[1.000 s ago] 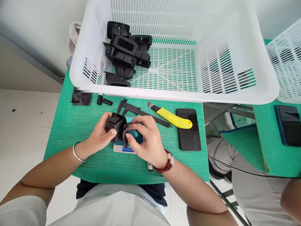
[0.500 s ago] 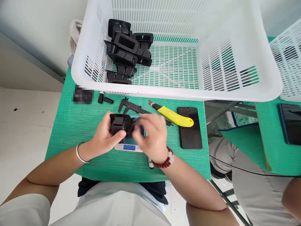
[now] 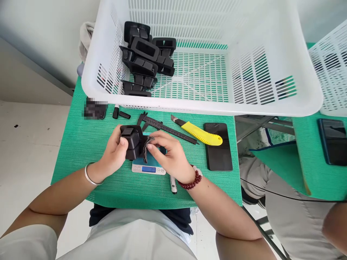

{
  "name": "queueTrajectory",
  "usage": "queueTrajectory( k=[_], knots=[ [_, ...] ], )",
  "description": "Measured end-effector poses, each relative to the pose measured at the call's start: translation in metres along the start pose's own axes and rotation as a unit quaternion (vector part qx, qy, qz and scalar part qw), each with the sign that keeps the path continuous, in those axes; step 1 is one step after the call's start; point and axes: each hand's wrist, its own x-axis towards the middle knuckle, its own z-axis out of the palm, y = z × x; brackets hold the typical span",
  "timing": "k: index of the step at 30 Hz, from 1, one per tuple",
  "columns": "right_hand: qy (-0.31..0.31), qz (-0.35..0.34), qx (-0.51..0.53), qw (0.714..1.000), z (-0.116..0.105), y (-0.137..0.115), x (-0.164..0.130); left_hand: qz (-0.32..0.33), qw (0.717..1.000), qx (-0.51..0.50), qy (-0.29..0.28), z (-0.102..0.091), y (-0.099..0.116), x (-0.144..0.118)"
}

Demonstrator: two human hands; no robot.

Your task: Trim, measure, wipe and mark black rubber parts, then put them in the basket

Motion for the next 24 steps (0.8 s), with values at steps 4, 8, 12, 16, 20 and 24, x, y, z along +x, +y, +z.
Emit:
queueTrajectory(
  k=[4,8,12,16,20,24],
  knots=[
    [-0.004,0.008,-0.001,1.000,0.001,-0.002,0.000,0.008,0.999,0.029,-0.040,-0.001,-0.007,-0.003],
    [-0.014,0.030,-0.029,0.999,0.000,-0.004,0.000,0.014,0.995,0.062,-0.077,-0.002,-0.013,-0.007],
    [-0.008,0.027,-0.099,0.995,0.001,-0.007,-0.001,0.016,0.991,0.100,-0.092,-0.002,-0.013,-0.008],
    [0.009,-0.009,-0.162,0.987,0.002,-0.009,-0.004,0.012,0.991,0.107,-0.078,0.000,-0.011,-0.008],
    [0.072,-0.007,-0.221,0.972,-0.003,-0.005,-0.004,0.013,0.997,0.063,-0.050,0.000,-0.009,-0.005],
    [0.051,0.068,-0.106,0.991,-0.013,-0.001,-0.001,0.017,1.000,-0.007,-0.024,-0.001,-0.003,0.000]
  ],
)
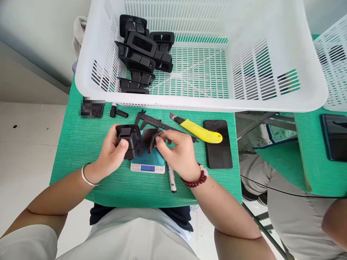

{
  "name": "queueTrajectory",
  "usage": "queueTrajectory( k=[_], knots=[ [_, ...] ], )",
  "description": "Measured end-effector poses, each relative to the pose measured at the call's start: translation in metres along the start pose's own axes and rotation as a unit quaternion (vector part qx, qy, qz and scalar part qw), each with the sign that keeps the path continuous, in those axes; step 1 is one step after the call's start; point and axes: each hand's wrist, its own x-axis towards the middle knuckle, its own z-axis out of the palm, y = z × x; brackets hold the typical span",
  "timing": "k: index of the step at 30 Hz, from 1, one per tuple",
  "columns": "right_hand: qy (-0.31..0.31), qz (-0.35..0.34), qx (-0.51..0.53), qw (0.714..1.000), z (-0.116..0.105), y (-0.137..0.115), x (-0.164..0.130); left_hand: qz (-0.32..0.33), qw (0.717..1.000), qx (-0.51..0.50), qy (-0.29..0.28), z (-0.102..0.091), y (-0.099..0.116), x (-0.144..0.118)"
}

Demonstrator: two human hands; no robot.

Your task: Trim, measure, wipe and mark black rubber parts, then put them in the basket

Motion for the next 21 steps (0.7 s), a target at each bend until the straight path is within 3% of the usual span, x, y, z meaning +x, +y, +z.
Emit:
queueTrajectory(
  k=[3,6,13,21],
  knots=[
    [-0.078,0.019,0.086,0.993,-0.001,-0.001,0.002,0.010,1.000,0.008,0.012,-0.001,0.002,0.002],
    [-0.120,0.012,0.105,0.987,0.004,-0.005,0.002,-0.009,1.000,0.018,-0.004,-0.001,-0.001,0.001],
    [-0.115,0.022,0.062,0.991,0.012,-0.005,0.001,-0.045,0.994,0.066,-0.071,-0.001,-0.008,-0.007],
    [-0.093,0.013,0.012,0.996,0.011,-0.010,-0.003,-0.040,0.990,0.109,-0.084,0.001,-0.005,-0.007]
  ],
)
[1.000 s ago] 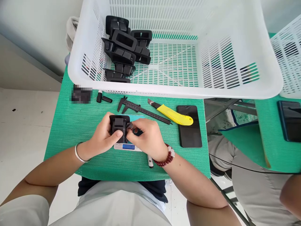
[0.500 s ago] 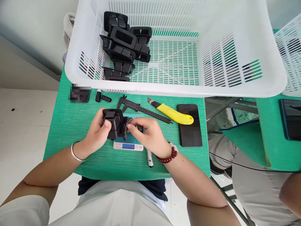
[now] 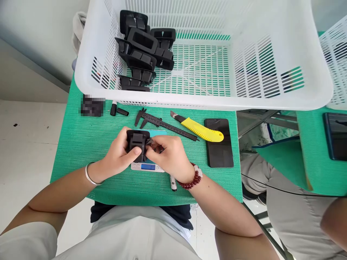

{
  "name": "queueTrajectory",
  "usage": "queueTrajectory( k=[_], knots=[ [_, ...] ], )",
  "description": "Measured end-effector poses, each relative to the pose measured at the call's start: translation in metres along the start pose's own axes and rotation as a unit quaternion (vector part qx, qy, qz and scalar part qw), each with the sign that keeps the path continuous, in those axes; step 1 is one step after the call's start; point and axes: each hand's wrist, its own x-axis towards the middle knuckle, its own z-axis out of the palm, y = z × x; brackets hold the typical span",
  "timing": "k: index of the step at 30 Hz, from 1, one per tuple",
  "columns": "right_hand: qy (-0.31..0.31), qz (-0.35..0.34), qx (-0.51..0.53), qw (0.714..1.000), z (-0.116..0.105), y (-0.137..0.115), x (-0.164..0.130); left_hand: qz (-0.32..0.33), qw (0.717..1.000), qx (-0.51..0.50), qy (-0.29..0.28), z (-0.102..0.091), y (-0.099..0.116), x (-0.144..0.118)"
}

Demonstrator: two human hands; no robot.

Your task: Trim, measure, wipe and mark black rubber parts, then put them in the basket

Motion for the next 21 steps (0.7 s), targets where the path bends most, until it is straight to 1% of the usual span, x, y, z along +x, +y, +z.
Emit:
queueTrajectory(
  k=[2,4,6,8,9,11,14,16,19,21],
  knots=[
    [0.009,-0.012,-0.013,1.000,-0.001,0.000,-0.001,0.008,1.000,-0.014,0.004,0.000,-0.001,0.000],
    [0.033,-0.022,-0.030,0.999,-0.004,0.002,-0.001,0.017,0.999,-0.036,0.022,-0.001,-0.002,0.002],
    [0.071,-0.006,-0.030,0.997,-0.009,0.007,0.000,0.016,0.996,-0.073,0.052,-0.002,0.000,0.004],
    [0.096,0.023,0.005,0.995,-0.013,0.013,0.002,0.011,0.990,-0.114,0.081,-0.004,0.003,0.007],
    [0.093,0.035,0.033,0.995,-0.015,0.015,0.003,0.010,0.988,-0.127,0.090,-0.005,0.004,0.008],
    [0.061,0.035,0.085,0.994,-0.017,0.017,0.004,0.012,0.987,-0.129,0.099,-0.006,0.007,0.010],
    [-0.014,0.001,0.125,0.992,-0.015,0.014,0.005,0.013,0.989,-0.105,0.099,-0.006,0.007,0.011],
    [-0.052,-0.019,0.144,0.988,-0.012,0.012,0.006,0.012,0.991,-0.092,0.098,-0.006,0.005,0.010],
    [-0.071,-0.025,0.150,0.986,-0.008,0.009,0.005,0.013,0.993,-0.084,0.087,-0.004,0.002,0.007],
    [-0.067,-0.020,0.117,0.991,-0.005,0.009,0.004,0.011,0.994,-0.086,0.066,-0.003,0.000,0.005]
  ],
)
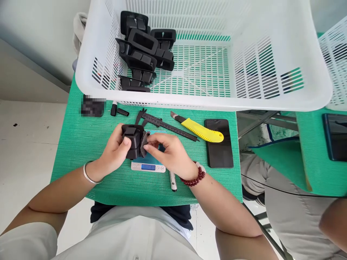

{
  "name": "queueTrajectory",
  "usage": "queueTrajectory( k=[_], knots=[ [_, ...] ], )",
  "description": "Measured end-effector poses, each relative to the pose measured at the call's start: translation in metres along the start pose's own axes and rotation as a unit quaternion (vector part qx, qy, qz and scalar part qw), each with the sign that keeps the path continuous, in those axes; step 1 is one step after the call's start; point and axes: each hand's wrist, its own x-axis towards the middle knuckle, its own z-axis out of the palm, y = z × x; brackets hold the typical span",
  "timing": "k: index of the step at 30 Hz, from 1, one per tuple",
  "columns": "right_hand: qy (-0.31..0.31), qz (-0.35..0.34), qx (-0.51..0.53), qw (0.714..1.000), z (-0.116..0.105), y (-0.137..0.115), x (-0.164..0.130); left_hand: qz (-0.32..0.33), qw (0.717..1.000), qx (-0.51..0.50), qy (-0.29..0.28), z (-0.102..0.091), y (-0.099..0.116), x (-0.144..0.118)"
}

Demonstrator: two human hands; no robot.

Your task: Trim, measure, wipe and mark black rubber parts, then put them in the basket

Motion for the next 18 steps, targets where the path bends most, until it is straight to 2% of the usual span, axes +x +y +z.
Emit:
queueTrajectory(
  k=[3,7,12,14,17,18],
  knots=[
    [0.040,-0.023,-0.088,0.995,0.005,0.000,-0.002,0.005,0.999,0.007,-0.031,0.002,-0.003,-0.003],
    [0.117,-0.098,-0.183,0.971,0.014,-0.002,-0.004,0.023,0.999,0.021,-0.032,0.007,-0.003,-0.006],
    [0.145,-0.129,-0.231,0.953,0.012,-0.004,-0.005,0.031,0.999,0.009,-0.042,0.009,0.001,-0.007],
    [0.187,-0.115,-0.239,0.946,0.004,-0.002,-0.005,0.020,0.999,-0.010,-0.034,0.008,0.004,-0.007],
    [0.291,-0.054,-0.226,0.928,-0.007,0.002,-0.004,-0.004,0.998,-0.057,-0.013,0.006,0.009,-0.005],
    [0.291,-0.040,-0.206,0.934,-0.010,0.003,-0.003,-0.006,0.997,-0.071,-0.008,0.005,0.010,-0.004]
  ],
)
